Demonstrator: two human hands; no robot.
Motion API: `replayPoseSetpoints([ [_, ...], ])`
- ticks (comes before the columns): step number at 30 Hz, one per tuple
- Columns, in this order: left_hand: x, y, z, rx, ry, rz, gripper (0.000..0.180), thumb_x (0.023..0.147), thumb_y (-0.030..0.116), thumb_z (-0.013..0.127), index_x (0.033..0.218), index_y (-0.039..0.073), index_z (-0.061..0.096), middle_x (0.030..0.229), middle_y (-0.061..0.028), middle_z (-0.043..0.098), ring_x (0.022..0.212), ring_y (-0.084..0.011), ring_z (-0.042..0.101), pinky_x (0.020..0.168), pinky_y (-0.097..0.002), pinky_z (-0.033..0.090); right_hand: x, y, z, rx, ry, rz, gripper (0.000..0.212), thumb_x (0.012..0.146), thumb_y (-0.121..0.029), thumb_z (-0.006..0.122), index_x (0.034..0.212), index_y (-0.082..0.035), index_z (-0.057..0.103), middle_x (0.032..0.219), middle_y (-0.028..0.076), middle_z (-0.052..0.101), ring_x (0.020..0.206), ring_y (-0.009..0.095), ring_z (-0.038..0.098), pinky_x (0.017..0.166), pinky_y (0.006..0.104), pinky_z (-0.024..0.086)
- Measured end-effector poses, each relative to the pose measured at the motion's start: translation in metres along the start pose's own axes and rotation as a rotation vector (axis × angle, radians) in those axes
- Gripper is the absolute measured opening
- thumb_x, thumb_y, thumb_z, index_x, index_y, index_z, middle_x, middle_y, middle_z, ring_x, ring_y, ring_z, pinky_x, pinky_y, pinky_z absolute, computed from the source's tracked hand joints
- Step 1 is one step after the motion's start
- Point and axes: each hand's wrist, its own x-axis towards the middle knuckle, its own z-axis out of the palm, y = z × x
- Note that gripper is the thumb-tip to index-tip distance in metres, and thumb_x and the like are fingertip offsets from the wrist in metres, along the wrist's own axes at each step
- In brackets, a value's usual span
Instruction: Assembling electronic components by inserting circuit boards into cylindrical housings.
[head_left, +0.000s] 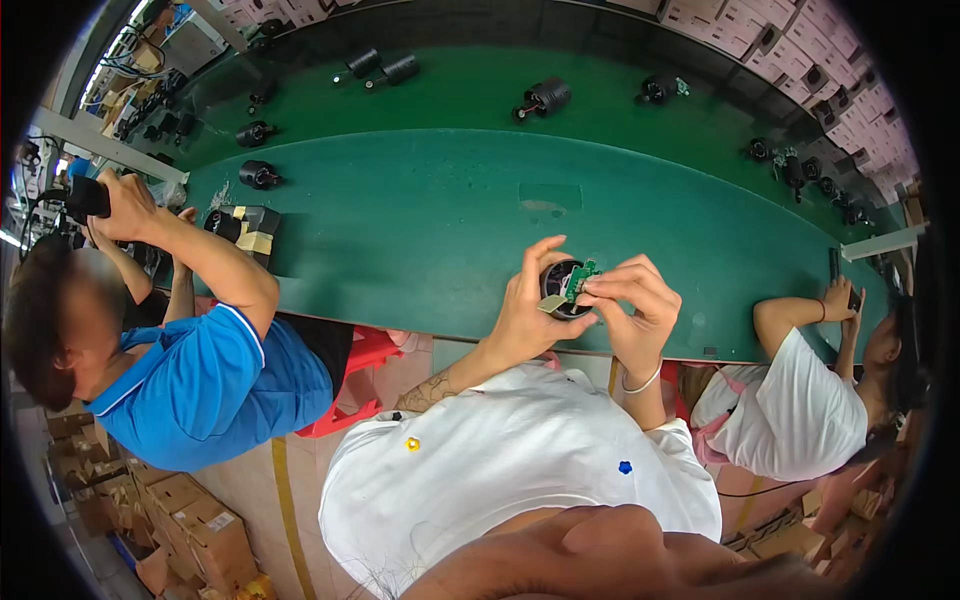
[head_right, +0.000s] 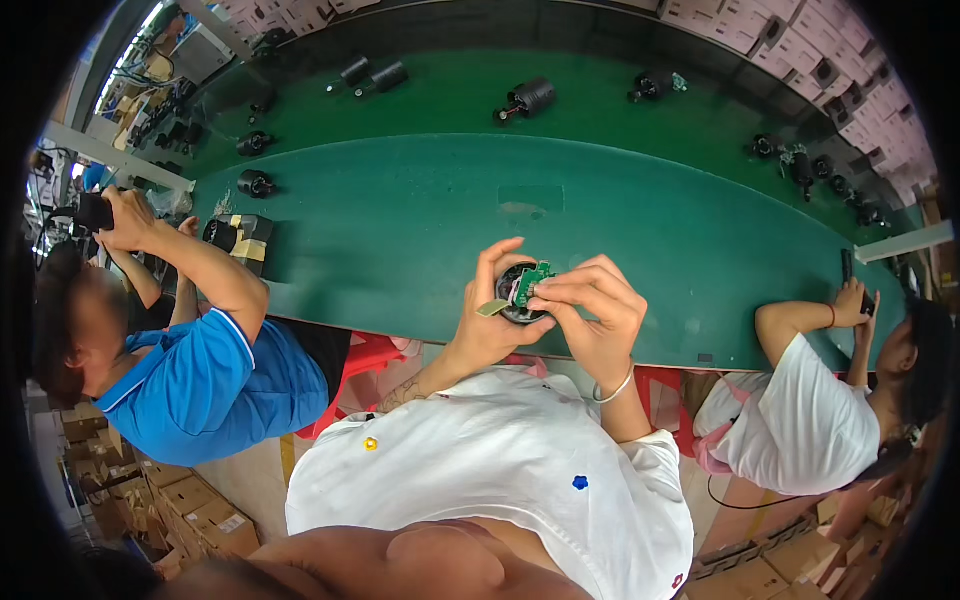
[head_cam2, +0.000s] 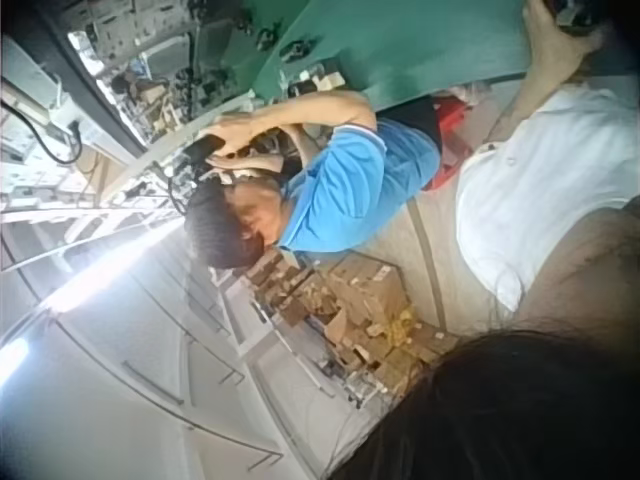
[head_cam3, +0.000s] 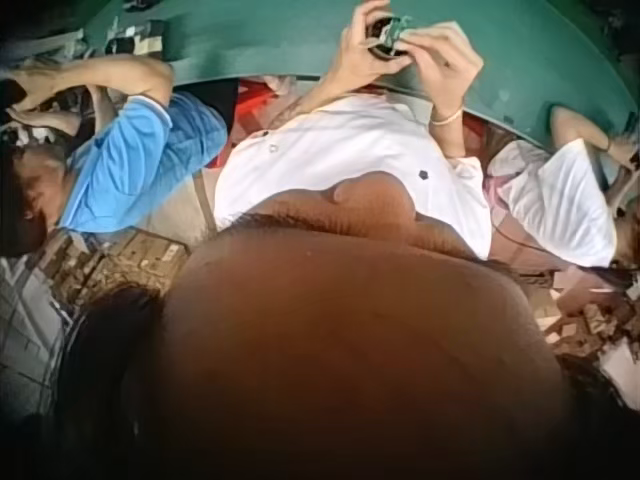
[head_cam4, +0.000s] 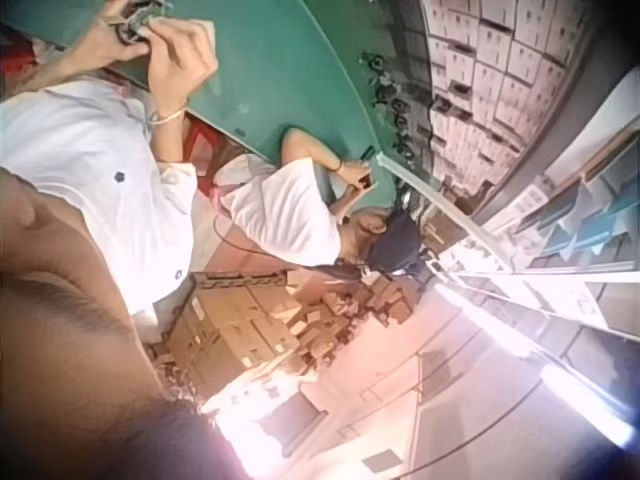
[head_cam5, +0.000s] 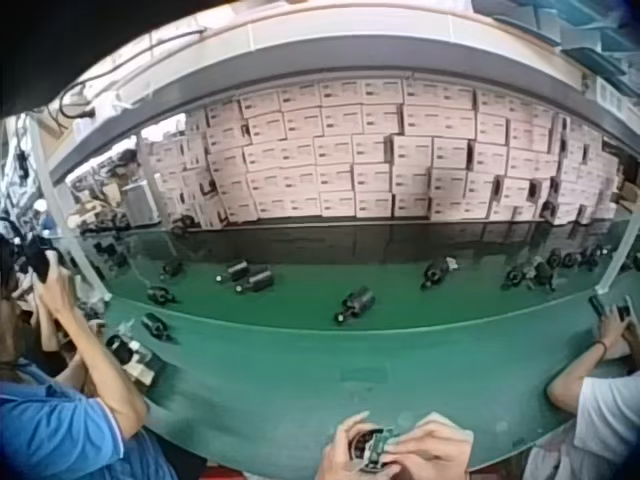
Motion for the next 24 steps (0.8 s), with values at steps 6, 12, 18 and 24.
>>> replayPoseSetpoints([
  [6,0.005,0.004,0.001,0.050,0.096,0.140,0.065,0.058,0.010,0.084,0.118,0.004,0.061,0.106,-0.0122,0.063,0.089,-0.0233,0.061,0.078,-0.0324,0.049,-0.004,-0.005,-0.002,-0.071,-0.069,-0.081,0.021,0.062,0.006,0.076,0.077,-0.008,0.077,0.080,0.000,0.070,0.072,0.015,0.054,0.068,0.0258,0.046],
  [12,0.007,0.004,0.001,0.055,0.122,0.244,0.062,0.052,0.007,0.085,0.111,0.004,0.065,0.102,-0.0095,0.062,0.091,-0.0239,0.058,0.079,-0.0338,0.049,-0.003,-0.016,-0.003,-0.145,-0.151,-0.126,0.020,0.062,0.006,0.075,0.077,-0.006,0.076,0.080,0.001,0.069,0.070,0.015,0.052,0.066,0.0254,0.045],
  [18,0.007,0.004,0.000,0.090,0.133,0.327,0.062,0.051,0.008,0.086,0.109,0.004,0.066,0.102,-0.0095,0.062,0.092,-0.0248,0.058,0.078,-0.0347,0.049,-0.001,-0.026,0.001,-0.278,-0.202,-0.192,0.020,0.062,0.007,0.074,0.078,-0.005,0.075,0.078,0.002,0.067,0.069,0.016,0.050,0.063,0.0253,0.044],
  [24,0.004,0.003,-0.001,0.108,0.176,0.319,0.063,0.050,0.007,0.086,0.109,0.004,0.067,0.102,-0.0087,0.063,0.091,-0.0245,0.058,0.077,-0.0347,0.049,-0.003,-0.025,0.005,-0.407,-0.192,-0.246,0.015,0.068,0.006,0.072,0.080,-0.003,0.074,0.076,0.003,0.061,0.070,0.016,0.048,0.062,0.0268,0.042],
])
